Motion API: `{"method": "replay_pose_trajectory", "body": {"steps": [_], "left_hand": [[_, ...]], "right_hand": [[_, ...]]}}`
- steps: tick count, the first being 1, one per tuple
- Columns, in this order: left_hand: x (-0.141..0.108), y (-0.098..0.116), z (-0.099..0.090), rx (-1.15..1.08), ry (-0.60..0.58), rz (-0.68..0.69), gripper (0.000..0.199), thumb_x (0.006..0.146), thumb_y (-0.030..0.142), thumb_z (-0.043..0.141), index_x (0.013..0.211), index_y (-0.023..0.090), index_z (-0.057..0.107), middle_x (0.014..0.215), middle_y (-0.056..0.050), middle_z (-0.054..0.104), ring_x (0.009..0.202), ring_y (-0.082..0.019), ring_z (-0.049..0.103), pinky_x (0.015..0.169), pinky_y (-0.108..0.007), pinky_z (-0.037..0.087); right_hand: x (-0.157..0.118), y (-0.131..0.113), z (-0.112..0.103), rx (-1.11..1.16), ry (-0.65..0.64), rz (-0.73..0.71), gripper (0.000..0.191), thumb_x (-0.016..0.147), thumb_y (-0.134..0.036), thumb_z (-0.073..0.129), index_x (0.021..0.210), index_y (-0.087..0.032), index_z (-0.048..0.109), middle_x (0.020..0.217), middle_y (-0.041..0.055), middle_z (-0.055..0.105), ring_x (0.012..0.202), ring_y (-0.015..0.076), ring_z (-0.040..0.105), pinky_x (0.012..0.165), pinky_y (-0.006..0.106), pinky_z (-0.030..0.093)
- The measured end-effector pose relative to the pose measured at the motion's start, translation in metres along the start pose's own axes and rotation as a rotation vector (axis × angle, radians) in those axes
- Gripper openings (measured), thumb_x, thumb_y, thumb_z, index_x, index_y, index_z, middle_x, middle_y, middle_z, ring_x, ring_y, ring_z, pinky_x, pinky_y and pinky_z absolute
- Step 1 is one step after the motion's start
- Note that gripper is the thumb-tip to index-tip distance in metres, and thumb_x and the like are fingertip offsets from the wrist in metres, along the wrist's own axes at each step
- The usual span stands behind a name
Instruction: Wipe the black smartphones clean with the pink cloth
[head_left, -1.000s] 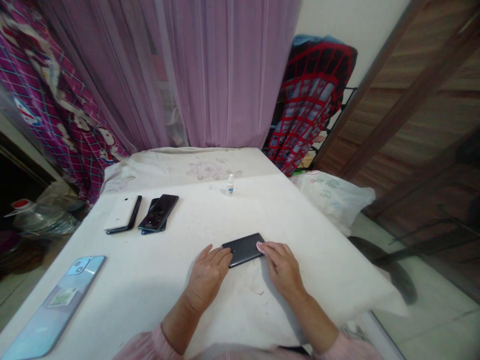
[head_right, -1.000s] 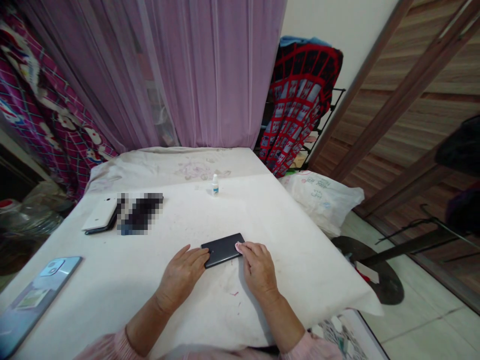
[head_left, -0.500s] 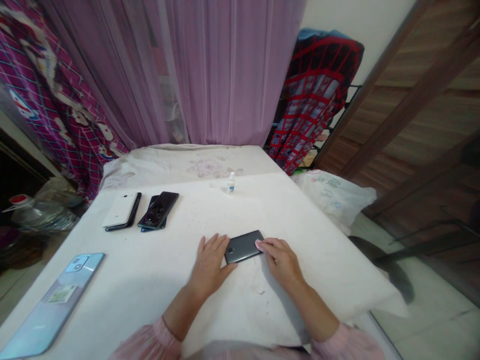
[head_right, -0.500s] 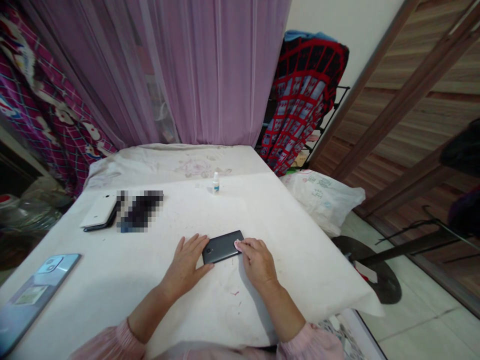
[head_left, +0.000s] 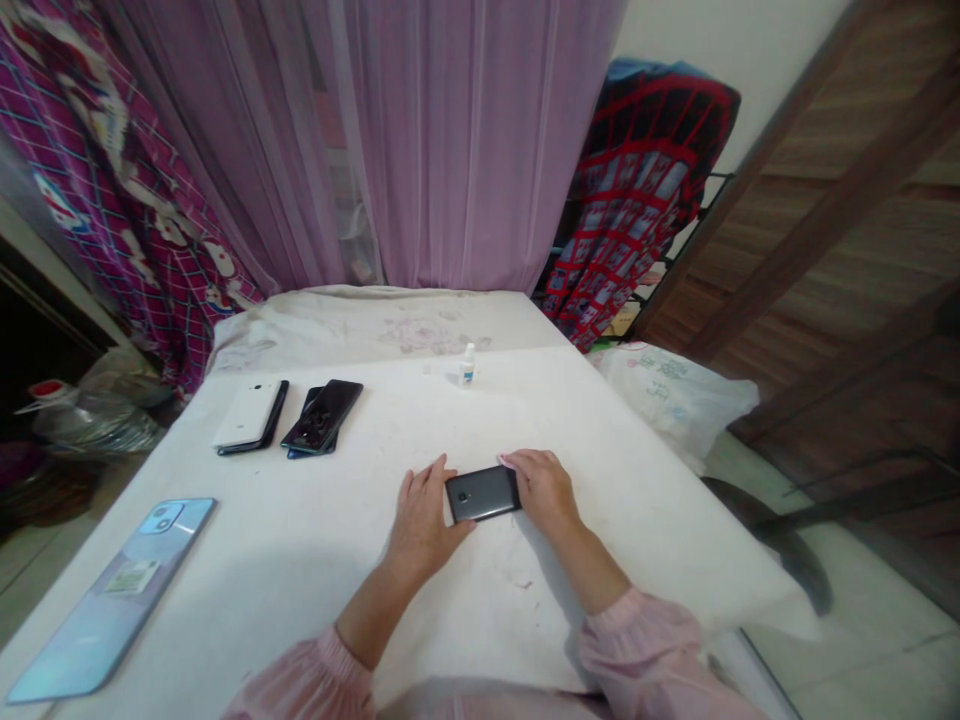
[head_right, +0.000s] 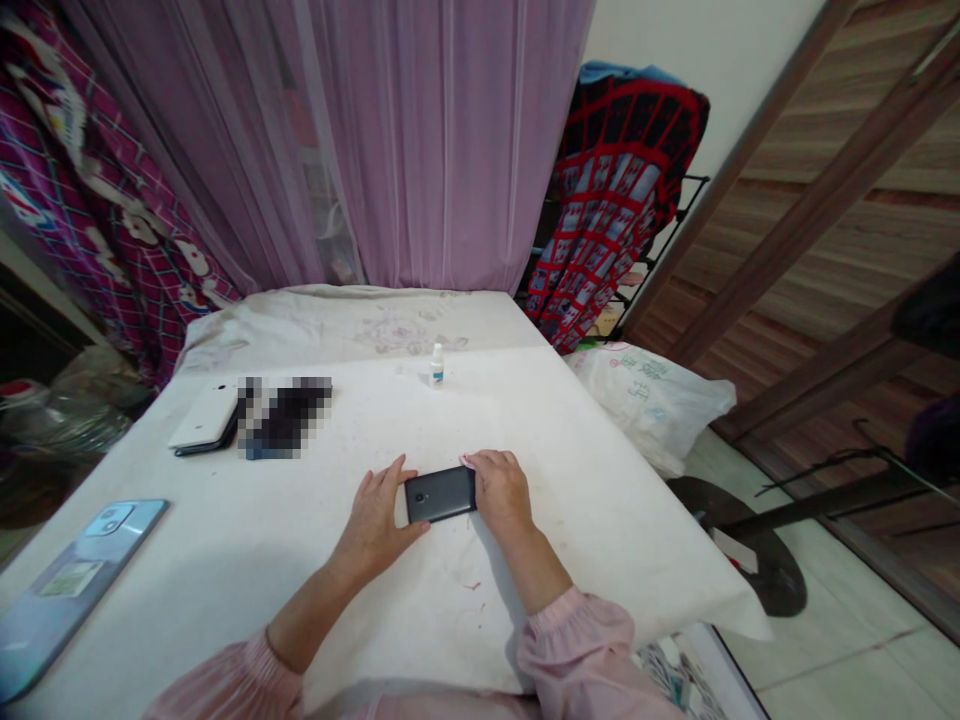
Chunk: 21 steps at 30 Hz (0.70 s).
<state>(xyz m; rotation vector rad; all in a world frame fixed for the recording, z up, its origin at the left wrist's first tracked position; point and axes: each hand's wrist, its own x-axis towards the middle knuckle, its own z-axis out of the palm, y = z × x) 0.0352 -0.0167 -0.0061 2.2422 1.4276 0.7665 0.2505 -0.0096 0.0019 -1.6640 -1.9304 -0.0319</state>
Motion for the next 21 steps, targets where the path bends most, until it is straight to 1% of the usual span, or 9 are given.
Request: {"method": "replay_pose_trajectory", "body": {"steps": [3,6,10,13,15,17,21], "left_hand": [[0.001,-0.003,0.003,0.018,0.060,-0.005,0.088,0.066,0.025,0.073,0.140,0.016,0.027,0.117,-0.011,0.060,0.113,-0.031,0.052,0.107,-0.054,0.030],[0.002,-0.004,0.003,0.006,0.081,0.010,0.089,0.065,0.024,0.073,0.141,0.017,0.026,0.112,-0.009,0.060,0.108,-0.030,0.054,0.102,-0.052,0.036],[0.002,-0.002,-0.001,0.001,0.076,0.015,0.097,0.066,0.023,0.072,0.145,0.018,0.015,0.112,-0.008,0.060,0.109,-0.030,0.054,0.103,-0.053,0.034],[0.002,0.000,-0.003,0.017,0.064,-0.010,0.100,0.066,0.023,0.070,0.146,0.017,0.010,0.113,-0.009,0.060,0.111,-0.030,0.053,0.105,-0.053,0.031],[0.003,0.002,-0.005,0.025,0.053,-0.017,0.101,0.066,0.024,0.070,0.146,0.016,0.009,0.113,-0.009,0.060,0.111,-0.031,0.053,0.105,-0.054,0.031],[0.004,0.004,-0.008,0.031,0.043,-0.011,0.101,0.067,0.026,0.071,0.147,0.018,0.009,0.112,-0.009,0.062,0.110,-0.031,0.054,0.104,-0.054,0.030],[0.004,0.007,-0.014,0.055,0.027,0.002,0.100,0.067,0.030,0.071,0.147,0.020,0.011,0.111,-0.007,0.062,0.110,-0.029,0.055,0.107,-0.054,0.025]], "right_hand": [[-0.003,-0.010,-0.003,-0.014,-0.023,-0.036,0.032,0.088,-0.009,0.046,0.097,-0.024,0.073,0.097,0.0044,0.072,0.085,0.0199,0.057,0.080,0.033,0.048],[0.000,-0.028,0.000,-0.001,-0.062,-0.091,0.030,0.088,-0.008,0.049,0.096,-0.022,0.073,0.095,0.0036,0.073,0.084,0.0196,0.056,0.078,0.032,0.048],[0.006,-0.058,0.013,0.031,-0.103,-0.172,0.023,0.088,-0.011,0.055,0.094,-0.022,0.073,0.093,0.0027,0.073,0.082,0.0186,0.056,0.079,0.031,0.048],[0.008,-0.071,0.019,0.061,-0.124,-0.233,0.019,0.088,-0.014,0.058,0.095,-0.022,0.073,0.093,0.0040,0.072,0.084,0.0189,0.057,0.080,0.031,0.049],[0.007,-0.070,0.019,0.076,-0.128,-0.265,0.020,0.088,-0.015,0.058,0.098,-0.022,0.073,0.094,0.0050,0.072,0.085,0.0195,0.057,0.079,0.031,0.050],[0.004,-0.061,0.015,0.077,-0.119,-0.277,0.021,0.088,-0.015,0.057,0.099,-0.024,0.074,0.096,0.0052,0.071,0.085,0.0197,0.058,0.079,0.032,0.051],[-0.007,-0.027,0.000,0.050,-0.068,-0.245,0.026,0.088,-0.013,0.055,0.100,-0.026,0.074,0.095,0.0046,0.071,0.085,0.0193,0.059,0.076,0.031,0.052]]}}
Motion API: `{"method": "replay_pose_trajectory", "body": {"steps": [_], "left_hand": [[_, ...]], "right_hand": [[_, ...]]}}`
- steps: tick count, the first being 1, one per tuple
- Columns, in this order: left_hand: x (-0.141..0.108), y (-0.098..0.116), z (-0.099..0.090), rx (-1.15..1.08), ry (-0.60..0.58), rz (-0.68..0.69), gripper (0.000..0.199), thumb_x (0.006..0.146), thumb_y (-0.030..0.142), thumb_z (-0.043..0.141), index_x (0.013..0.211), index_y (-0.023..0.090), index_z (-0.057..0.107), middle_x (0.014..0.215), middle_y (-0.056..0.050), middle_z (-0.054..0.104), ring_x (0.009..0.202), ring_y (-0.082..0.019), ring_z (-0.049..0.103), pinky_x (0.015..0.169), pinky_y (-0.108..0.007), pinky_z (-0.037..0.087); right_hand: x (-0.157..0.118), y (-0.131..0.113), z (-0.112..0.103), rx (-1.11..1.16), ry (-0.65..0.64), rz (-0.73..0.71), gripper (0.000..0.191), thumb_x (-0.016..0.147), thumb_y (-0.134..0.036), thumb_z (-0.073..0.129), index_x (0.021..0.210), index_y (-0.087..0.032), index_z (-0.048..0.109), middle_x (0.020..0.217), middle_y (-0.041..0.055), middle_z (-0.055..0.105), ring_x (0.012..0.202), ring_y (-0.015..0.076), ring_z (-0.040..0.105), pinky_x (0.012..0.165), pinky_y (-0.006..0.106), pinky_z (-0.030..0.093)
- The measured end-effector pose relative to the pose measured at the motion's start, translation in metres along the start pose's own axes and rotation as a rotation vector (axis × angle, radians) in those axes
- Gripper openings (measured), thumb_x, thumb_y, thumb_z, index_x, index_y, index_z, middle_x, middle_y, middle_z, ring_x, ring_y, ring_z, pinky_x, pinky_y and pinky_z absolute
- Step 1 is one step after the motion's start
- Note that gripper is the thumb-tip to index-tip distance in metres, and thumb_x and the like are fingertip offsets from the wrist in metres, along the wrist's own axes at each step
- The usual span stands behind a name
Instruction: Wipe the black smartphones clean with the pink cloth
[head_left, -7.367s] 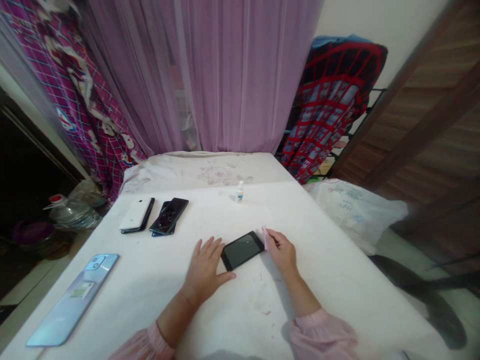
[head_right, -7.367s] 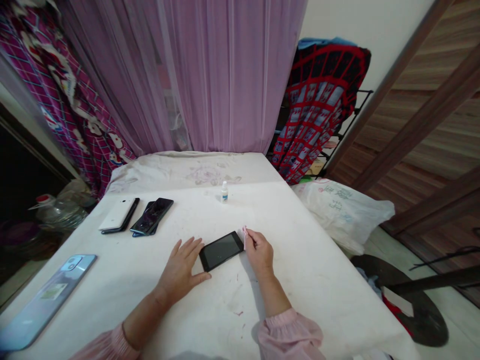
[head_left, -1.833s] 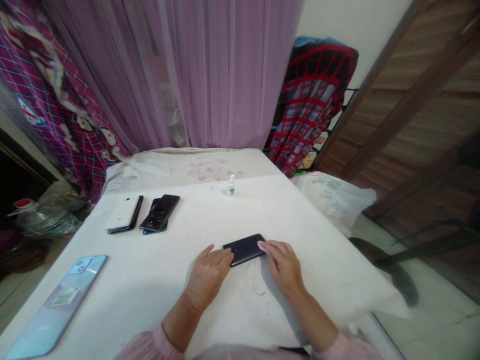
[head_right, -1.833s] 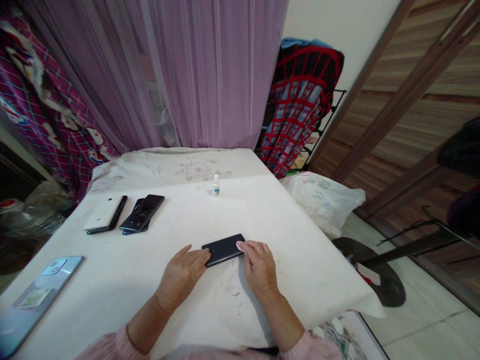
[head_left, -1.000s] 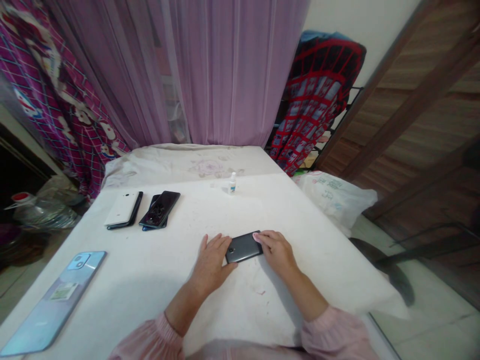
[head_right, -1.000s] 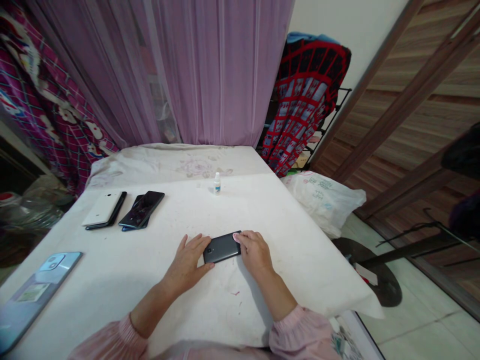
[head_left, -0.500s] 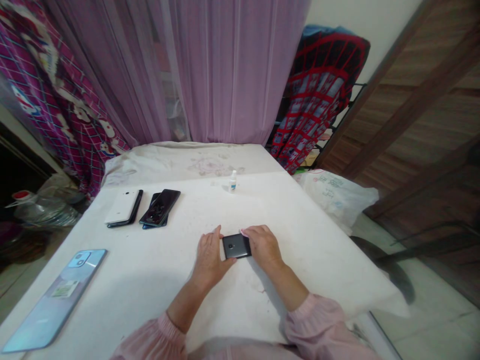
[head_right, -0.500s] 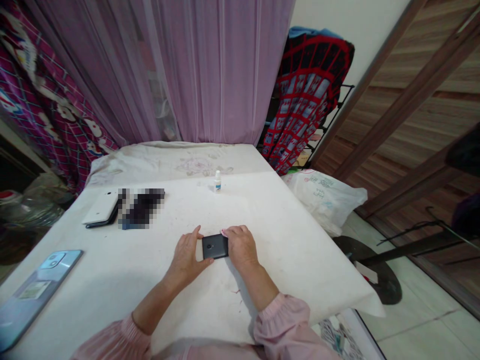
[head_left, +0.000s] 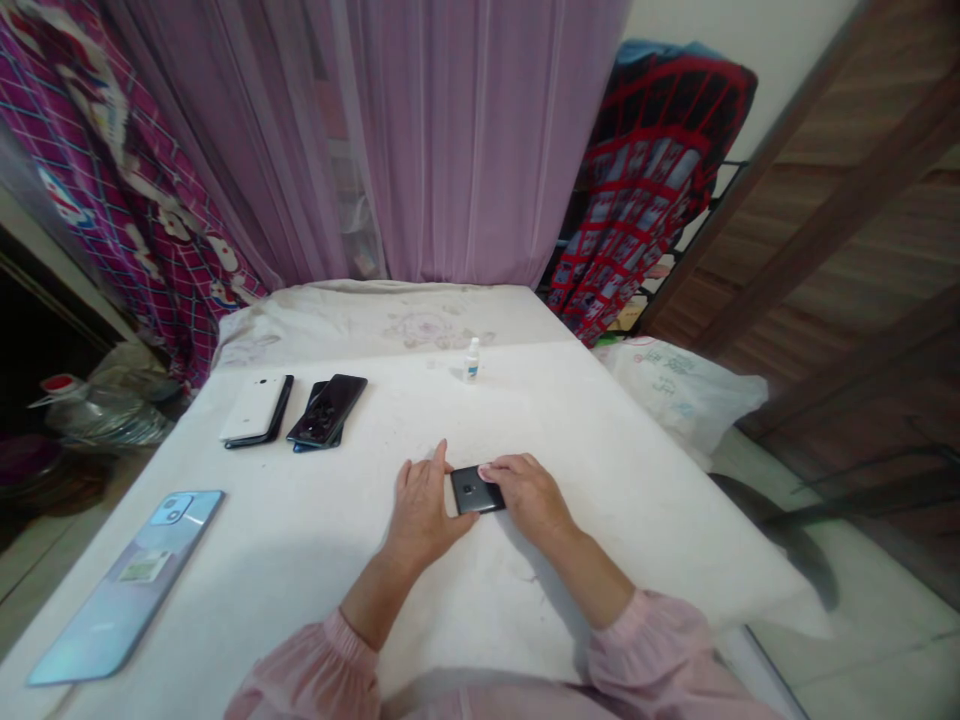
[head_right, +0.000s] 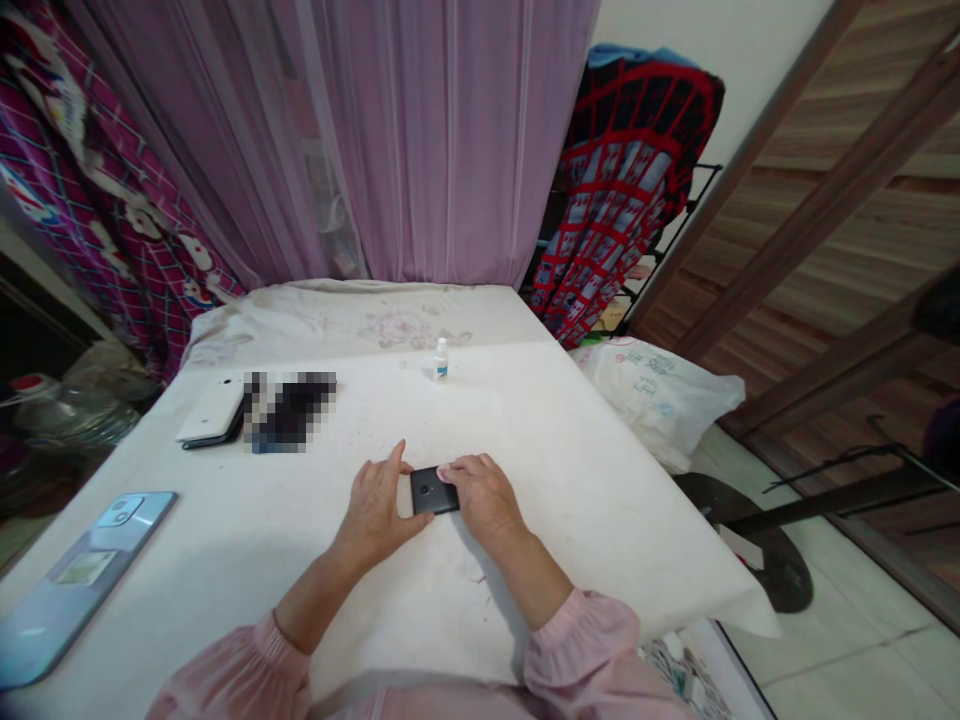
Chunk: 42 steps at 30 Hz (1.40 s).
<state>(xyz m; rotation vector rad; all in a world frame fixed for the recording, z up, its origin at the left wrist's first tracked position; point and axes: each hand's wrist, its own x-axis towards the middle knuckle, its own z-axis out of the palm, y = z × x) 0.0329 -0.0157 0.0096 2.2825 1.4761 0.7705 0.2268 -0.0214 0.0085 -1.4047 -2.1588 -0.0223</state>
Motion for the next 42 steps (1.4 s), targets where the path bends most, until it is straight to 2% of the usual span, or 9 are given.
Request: {"method": "replay_pose_trajectory", "body": {"steps": [3,6,8,11,14,16,24,34,42], "left_hand": [[-0.001,0.000,-0.002,0.006,-0.018,-0.004,0.102,0.067,0.032,0.072,0.148,0.020,0.011,0.111,-0.006,0.062,0.110,-0.028,0.054,0.109,-0.053,0.023],[-0.002,0.000,-0.003,0.004,-0.020,0.003,0.104,0.066,0.032,0.074,0.148,0.020,0.010,0.111,-0.005,0.062,0.110,-0.028,0.054,0.110,-0.052,0.021],[-0.002,0.000,-0.003,0.006,-0.010,0.012,0.105,0.067,0.032,0.074,0.148,0.020,0.009,0.111,-0.006,0.062,0.110,-0.028,0.053,0.110,-0.053,0.021],[-0.003,0.001,-0.003,0.013,0.001,0.015,0.104,0.068,0.031,0.072,0.148,0.020,0.007,0.111,-0.005,0.062,0.111,-0.027,0.053,0.109,-0.053,0.022],[-0.003,0.001,-0.003,0.011,0.005,0.006,0.100,0.069,0.030,0.069,0.148,0.021,0.009,0.111,-0.004,0.063,0.110,-0.027,0.053,0.110,-0.053,0.022],[-0.003,0.001,-0.003,0.010,0.008,0.001,0.098,0.069,0.028,0.068,0.148,0.021,0.011,0.110,-0.004,0.063,0.110,-0.027,0.054,0.110,-0.052,0.022],[-0.002,-0.001,-0.001,-0.003,0.012,0.043,0.102,0.069,0.032,0.070,0.148,0.020,0.007,0.111,-0.005,0.062,0.109,-0.028,0.054,0.109,-0.053,0.024],[-0.003,-0.002,-0.005,-0.019,-0.036,0.053,0.102,0.069,0.027,0.067,0.149,0.020,0.004,0.117,-0.007,0.061,0.115,-0.029,0.052,0.110,-0.054,0.022],[-0.004,-0.006,-0.004,-0.054,-0.061,0.024,0.102,0.071,0.027,0.067,0.149,0.020,0.002,0.116,-0.006,0.062,0.116,-0.027,0.052,0.111,-0.052,0.021]], "right_hand": [[-0.017,0.023,-0.013,-0.039,0.057,0.085,0.031,0.088,-0.010,0.051,0.099,-0.027,0.074,0.093,0.0039,0.070,0.083,0.0190,0.060,0.074,0.030,0.051],[-0.025,0.030,-0.017,-0.070,0.082,0.135,0.031,0.087,-0.009,0.051,0.099,-0.025,0.075,0.090,0.0043,0.070,0.080,0.0196,0.060,0.070,0.030,0.050],[-0.023,0.022,-0.013,-0.078,0.088,0.142,0.030,0.087,-0.009,0.051,0.099,-0.024,0.075,0.088,0.0046,0.069,0.079,0.0194,0.059,0.068,0.029,0.049],[-0.010,-0.006,0.002,-0.051,0.072,0.091,0.026,0.088,-0.011,0.053,0.097,-0.023,0.074,0.086,0.0046,0.067,0.079,0.0187,0.058,0.069,0.029,0.049],[0.003,-0.035,0.015,-0.005,0.029,0.033,0.020,0.088,-0.015,0.058,0.097,-0.024,0.074,0.086,0.0043,0.067,0.082,0.0183,0.057,0.073,0.029,0.049],[0.005,-0.044,0.018,0.017,-0.009,-0.001,0.017,0.089,-0.019,0.059,0.095,-0.023,0.074,0.086,0.0049,0.066,0.082,0.0181,0.057,0.072,0.029,0.049],[-0.024,-0.024,-0.002,0.009,-0.037,-0.011,0.024,0.090,-0.017,0.055,0.102,-0.029,0.072,0.091,0.0044,0.067,0.081,0.0178,0.057,0.073,0.031,0.051],[0.019,-0.022,0.019,-0.022,-0.013,0.057,0.020,0.089,-0.018,0.057,0.094,-0.025,0.074,0.087,0.0038,0.067,0.082,0.0194,0.057,0.074,0.030,0.047],[0.006,-0.039,0.008,0.034,-0.107,-0.087,0.015,0.089,-0.021,0.060,0.093,-0.026,0.074,0.085,0.0036,0.065,0.082,0.0170,0.056,0.070,0.027,0.046]]}}
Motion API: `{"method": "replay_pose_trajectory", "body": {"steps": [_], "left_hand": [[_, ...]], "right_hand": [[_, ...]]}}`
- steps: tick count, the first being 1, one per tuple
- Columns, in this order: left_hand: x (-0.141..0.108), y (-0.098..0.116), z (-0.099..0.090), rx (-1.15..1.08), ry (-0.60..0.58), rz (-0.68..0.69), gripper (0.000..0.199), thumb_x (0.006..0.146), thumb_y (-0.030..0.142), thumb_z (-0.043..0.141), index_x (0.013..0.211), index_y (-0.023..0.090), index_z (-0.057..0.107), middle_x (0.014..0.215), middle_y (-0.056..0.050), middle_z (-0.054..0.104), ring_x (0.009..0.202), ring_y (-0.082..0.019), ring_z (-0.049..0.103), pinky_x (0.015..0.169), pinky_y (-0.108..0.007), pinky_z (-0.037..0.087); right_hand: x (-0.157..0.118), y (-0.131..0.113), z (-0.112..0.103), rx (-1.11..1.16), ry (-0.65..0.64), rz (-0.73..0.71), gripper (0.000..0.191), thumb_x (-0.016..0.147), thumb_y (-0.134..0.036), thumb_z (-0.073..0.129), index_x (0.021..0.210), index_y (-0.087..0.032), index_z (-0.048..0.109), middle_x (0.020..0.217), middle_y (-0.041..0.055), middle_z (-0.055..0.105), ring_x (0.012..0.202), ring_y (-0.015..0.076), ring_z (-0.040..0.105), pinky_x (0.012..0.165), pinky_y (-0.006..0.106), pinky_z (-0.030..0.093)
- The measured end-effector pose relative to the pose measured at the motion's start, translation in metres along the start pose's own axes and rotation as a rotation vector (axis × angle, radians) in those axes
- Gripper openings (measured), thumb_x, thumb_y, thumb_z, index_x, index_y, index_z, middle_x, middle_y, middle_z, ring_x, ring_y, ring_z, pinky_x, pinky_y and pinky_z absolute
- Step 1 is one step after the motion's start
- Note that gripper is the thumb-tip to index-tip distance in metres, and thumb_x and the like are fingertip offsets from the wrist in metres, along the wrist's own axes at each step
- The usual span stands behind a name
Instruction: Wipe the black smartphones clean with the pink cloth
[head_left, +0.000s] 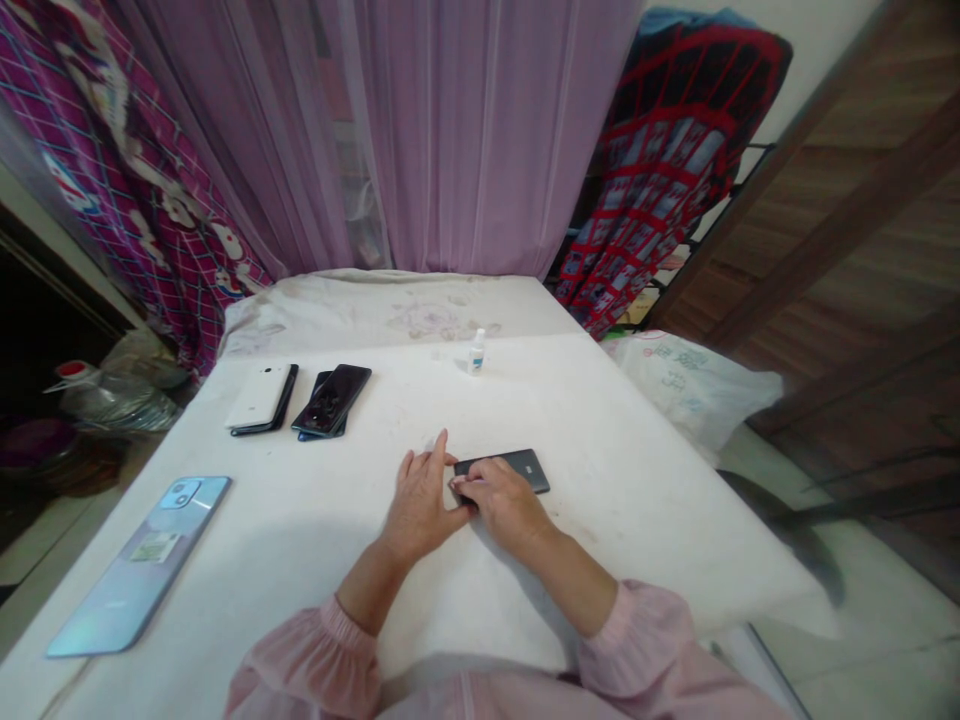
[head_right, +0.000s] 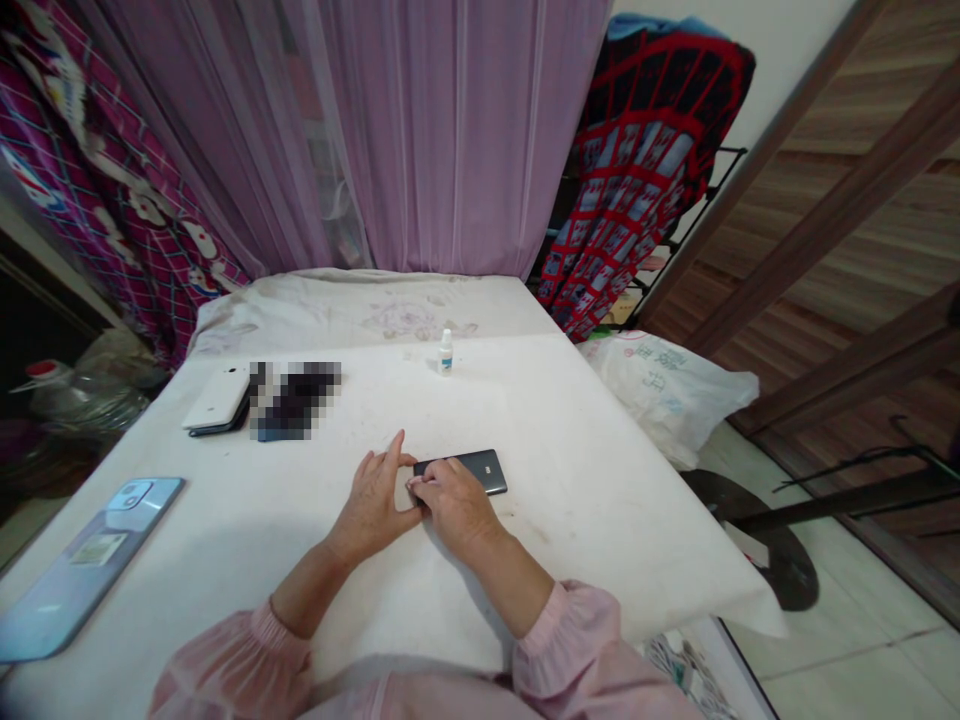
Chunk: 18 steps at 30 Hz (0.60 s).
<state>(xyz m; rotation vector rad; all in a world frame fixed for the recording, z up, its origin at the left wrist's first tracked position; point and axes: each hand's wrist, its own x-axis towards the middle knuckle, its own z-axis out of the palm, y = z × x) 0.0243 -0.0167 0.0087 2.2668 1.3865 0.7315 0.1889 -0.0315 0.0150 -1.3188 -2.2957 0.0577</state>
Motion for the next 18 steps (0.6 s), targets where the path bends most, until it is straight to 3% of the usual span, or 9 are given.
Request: {"method": "replay_pose_trajectory", "body": {"steps": [8,18], "left_hand": [[0.002,-0.005,-0.003,0.003,-0.045,0.039,0.103,0.075,0.031,0.070,0.149,0.022,-0.001,0.119,-0.007,0.061,0.117,-0.028,0.050,0.110,-0.055,0.020],[0.001,-0.007,-0.003,0.008,-0.057,0.028,0.108,0.071,0.027,0.074,0.149,0.023,-0.001,0.120,-0.006,0.059,0.117,-0.027,0.049,0.112,-0.052,0.017]], "right_hand": [[-0.032,0.010,-0.015,0.042,0.016,0.000,0.020,0.090,-0.019,0.057,0.094,-0.029,0.073,0.083,0.0020,0.064,0.078,0.0144,0.057,0.068,0.025,0.047],[-0.065,0.060,-0.034,0.058,0.185,0.158,0.035,0.089,-0.013,0.045,0.101,-0.029,0.074,0.086,0.0045,0.067,0.081,0.0169,0.062,0.072,0.028,0.053]]}}
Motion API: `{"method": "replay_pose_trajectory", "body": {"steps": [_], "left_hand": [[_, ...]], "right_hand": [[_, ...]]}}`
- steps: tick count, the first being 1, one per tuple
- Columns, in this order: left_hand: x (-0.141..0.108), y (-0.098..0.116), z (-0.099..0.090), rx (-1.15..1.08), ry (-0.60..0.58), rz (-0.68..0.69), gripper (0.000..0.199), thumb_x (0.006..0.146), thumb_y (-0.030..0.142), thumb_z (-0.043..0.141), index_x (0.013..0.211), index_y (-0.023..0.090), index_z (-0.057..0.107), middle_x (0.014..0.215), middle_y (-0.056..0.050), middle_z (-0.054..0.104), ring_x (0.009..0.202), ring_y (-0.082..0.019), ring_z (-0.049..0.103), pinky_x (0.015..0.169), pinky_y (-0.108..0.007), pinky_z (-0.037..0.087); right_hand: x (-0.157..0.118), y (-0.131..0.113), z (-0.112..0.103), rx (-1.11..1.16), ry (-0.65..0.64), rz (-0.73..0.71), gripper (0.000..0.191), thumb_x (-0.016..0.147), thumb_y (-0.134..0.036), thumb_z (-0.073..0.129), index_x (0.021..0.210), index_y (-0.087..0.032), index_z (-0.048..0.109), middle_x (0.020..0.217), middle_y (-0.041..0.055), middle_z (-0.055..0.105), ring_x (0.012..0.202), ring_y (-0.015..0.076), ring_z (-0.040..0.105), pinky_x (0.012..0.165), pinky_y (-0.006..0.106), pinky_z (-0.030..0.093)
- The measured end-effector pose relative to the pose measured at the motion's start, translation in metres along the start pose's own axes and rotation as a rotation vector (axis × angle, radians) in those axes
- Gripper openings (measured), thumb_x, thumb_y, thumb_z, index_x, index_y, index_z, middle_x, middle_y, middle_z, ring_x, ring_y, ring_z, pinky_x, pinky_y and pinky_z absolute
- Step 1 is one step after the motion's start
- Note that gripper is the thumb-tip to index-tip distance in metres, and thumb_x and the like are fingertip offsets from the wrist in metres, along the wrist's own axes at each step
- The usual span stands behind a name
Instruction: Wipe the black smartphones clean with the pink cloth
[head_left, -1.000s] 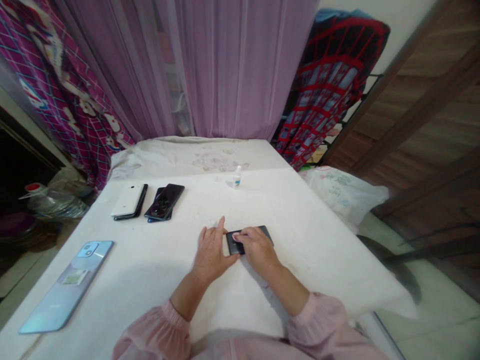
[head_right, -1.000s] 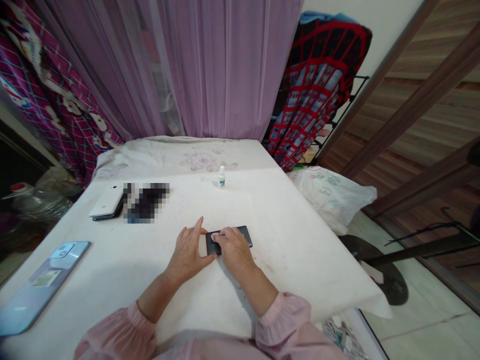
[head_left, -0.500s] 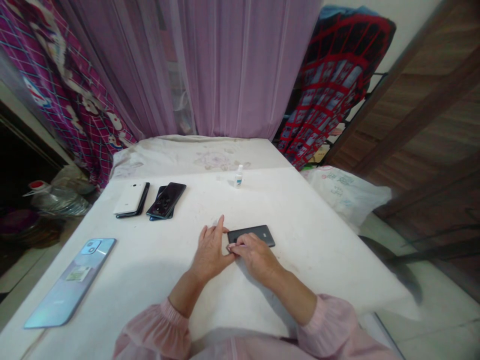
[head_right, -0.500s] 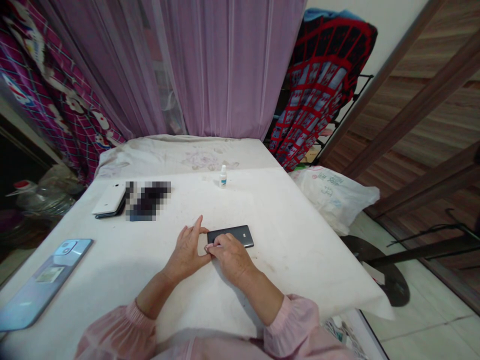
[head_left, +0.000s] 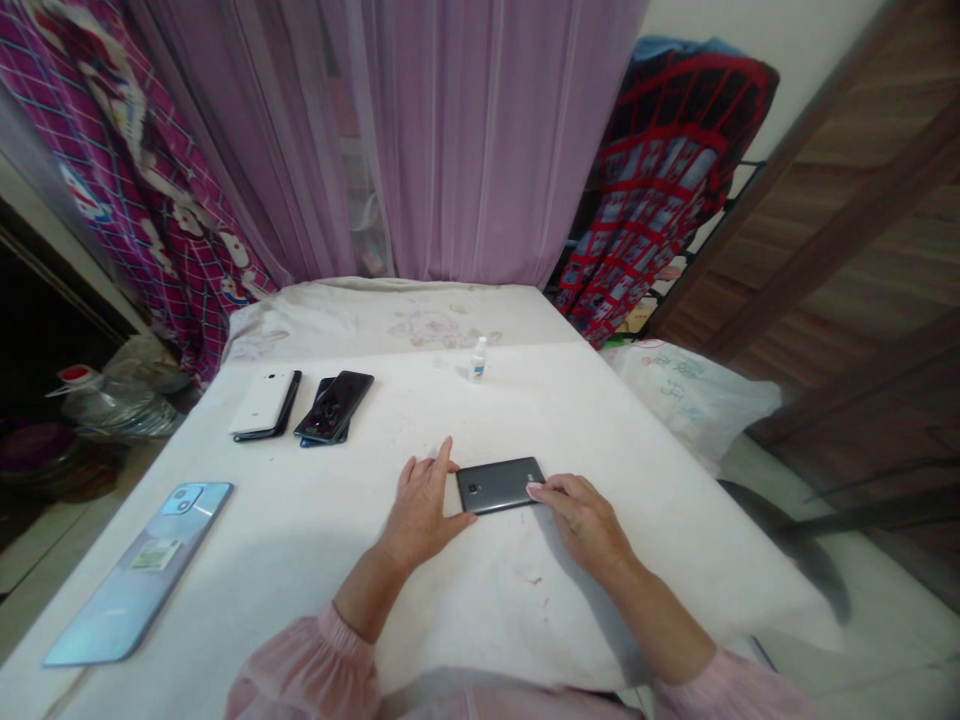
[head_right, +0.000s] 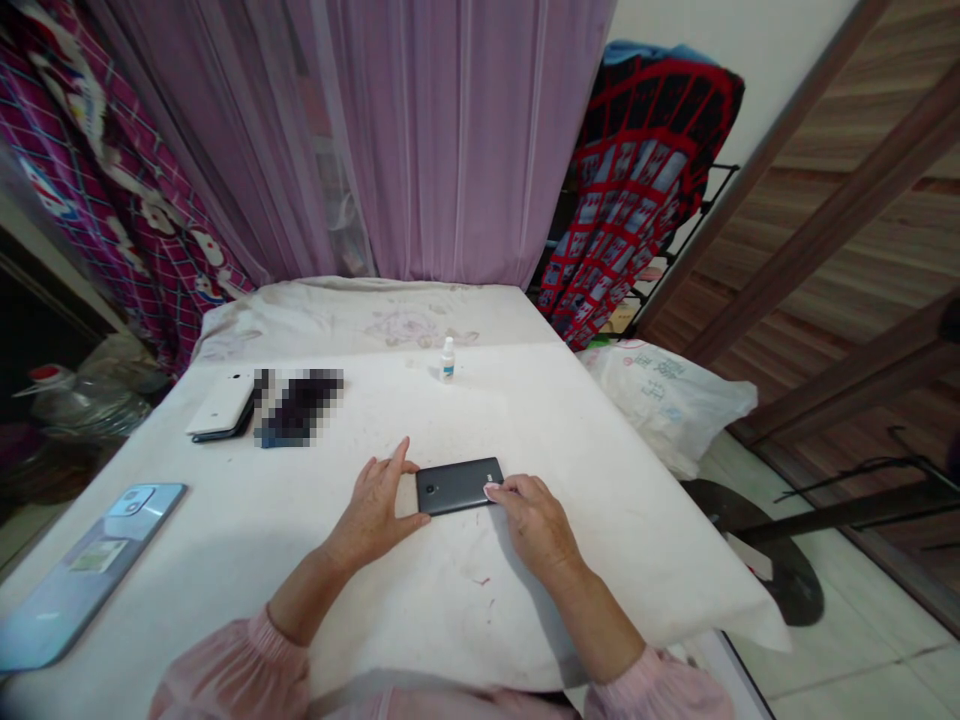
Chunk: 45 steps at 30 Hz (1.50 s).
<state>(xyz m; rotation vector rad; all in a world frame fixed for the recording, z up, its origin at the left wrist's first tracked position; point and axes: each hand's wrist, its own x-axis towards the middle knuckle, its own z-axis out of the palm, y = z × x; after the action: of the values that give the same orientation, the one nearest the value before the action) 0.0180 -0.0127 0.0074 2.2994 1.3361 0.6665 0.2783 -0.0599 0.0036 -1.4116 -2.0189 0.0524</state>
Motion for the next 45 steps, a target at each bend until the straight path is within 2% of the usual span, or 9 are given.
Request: {"method": "replay_pose_trajectory", "body": {"steps": [4,13,21,27,31,35,37,40,45], "left_hand": [[0.000,0.000,0.000,-0.005,-0.015,-0.008,0.106,0.071,0.028,0.073,0.149,0.022,0.001,0.121,-0.006,0.059,0.118,-0.028,0.048,0.112,-0.053,0.017],[0.003,0.006,-0.005,-0.001,-0.019,-0.029,0.102,0.071,0.027,0.071,0.149,0.021,0.006,0.119,-0.007,0.060,0.117,-0.027,0.049,0.112,-0.054,0.017],[0.002,0.009,-0.005,0.022,-0.010,-0.020,0.096,0.072,0.027,0.067,0.148,0.021,0.008,0.119,-0.008,0.060,0.117,-0.028,0.049,0.111,-0.054,0.017],[0.001,0.005,-0.001,0.015,0.015,-0.003,0.096,0.073,0.027,0.067,0.148,0.021,0.008,0.119,-0.007,0.061,0.116,-0.028,0.050,0.111,-0.055,0.018],[0.001,0.005,0.000,0.015,0.031,-0.001,0.098,0.072,0.027,0.068,0.149,0.022,0.007,0.118,-0.007,0.061,0.115,-0.029,0.051,0.110,-0.055,0.020],[0.001,0.006,0.000,0.015,0.039,0.011,0.100,0.072,0.027,0.068,0.149,0.022,0.005,0.117,-0.007,0.061,0.115,-0.029,0.051,0.109,-0.055,0.022],[0.001,0.005,0.001,0.011,0.043,0.015,0.100,0.072,0.027,0.068,0.149,0.023,0.005,0.118,-0.007,0.061,0.116,-0.028,0.051,0.110,-0.055,0.022],[0.001,0.003,0.002,0.006,0.042,0.015,0.099,0.072,0.027,0.068,0.149,0.023,0.006,0.119,-0.007,0.061,0.116,-0.028,0.051,0.110,-0.055,0.021],[0.001,0.003,-0.002,-0.004,0.010,0.010,0.098,0.072,0.027,0.068,0.149,0.023,0.008,0.120,-0.007,0.061,0.118,-0.028,0.050,0.111,-0.055,0.018]], "right_hand": [[0.001,0.004,0.002,0.001,0.051,0.031,0.034,0.090,-0.017,0.044,0.100,-0.028,0.074,0.084,0.0047,0.067,0.079,0.0169,0.061,0.070,0.028,0.052],[0.040,0.016,0.028,-0.041,0.115,0.141,0.031,0.087,-0.017,0.047,0.090,-0.023,0.077,0.079,0.0075,0.067,0.074,0.0199,0.061,0.068,0.031,0.051],[0.005,-0.002,0.014,-0.029,0.094,0.095,0.033,0.090,-0.018,0.044,0.100,-0.026,0.075,0.083,0.0057,0.066,0.076,0.0176,0.059,0.067,0.028,0.050],[0.022,0.003,0.020,-0.083,0.111,0.094,0.034,0.088,-0.014,0.044,0.093,-0.024,0.077,0.079,0.0059,0.066,0.072,0.0190,0.059,0.064,0.030,0.049],[0.037,-0.017,0.034,-0.104,0.091,0.043,0.033,0.088,-0.011,0.046,0.092,-0.024,0.076,0.082,0.0059,0.068,0.076,0.0195,0.059,0.066,0.031,0.049],[0.033,-0.053,0.043,-0.066,0.023,-0.062,0.026,0.088,-0.012,0.054,0.099,-0.025,0.073,0.086,0.0046,0.068,0.077,0.0179,0.058,0.070,0.030,0.050],[0.028,-0.059,0.041,-0.043,0.001,-0.104,0.025,0.088,-0.012,0.055,0.100,-0.024,0.073,0.086,0.0050,0.068,0.078,0.0174,0.057,0.071,0.029,0.051],[0.020,-0.045,0.031,-0.022,0.015,-0.094,0.029,0.090,-0.011,0.050,0.101,-0.025,0.073,0.087,0.0048,0.068,0.079,0.0167,0.058,0.070,0.028,0.052],[0.013,-0.006,0.015,-0.081,0.111,0.050,0.032,0.090,-0.015,0.046,0.097,-0.027,0.075,0.084,0.0041,0.068,0.077,0.0173,0.059,0.069,0.029,0.051]]}}
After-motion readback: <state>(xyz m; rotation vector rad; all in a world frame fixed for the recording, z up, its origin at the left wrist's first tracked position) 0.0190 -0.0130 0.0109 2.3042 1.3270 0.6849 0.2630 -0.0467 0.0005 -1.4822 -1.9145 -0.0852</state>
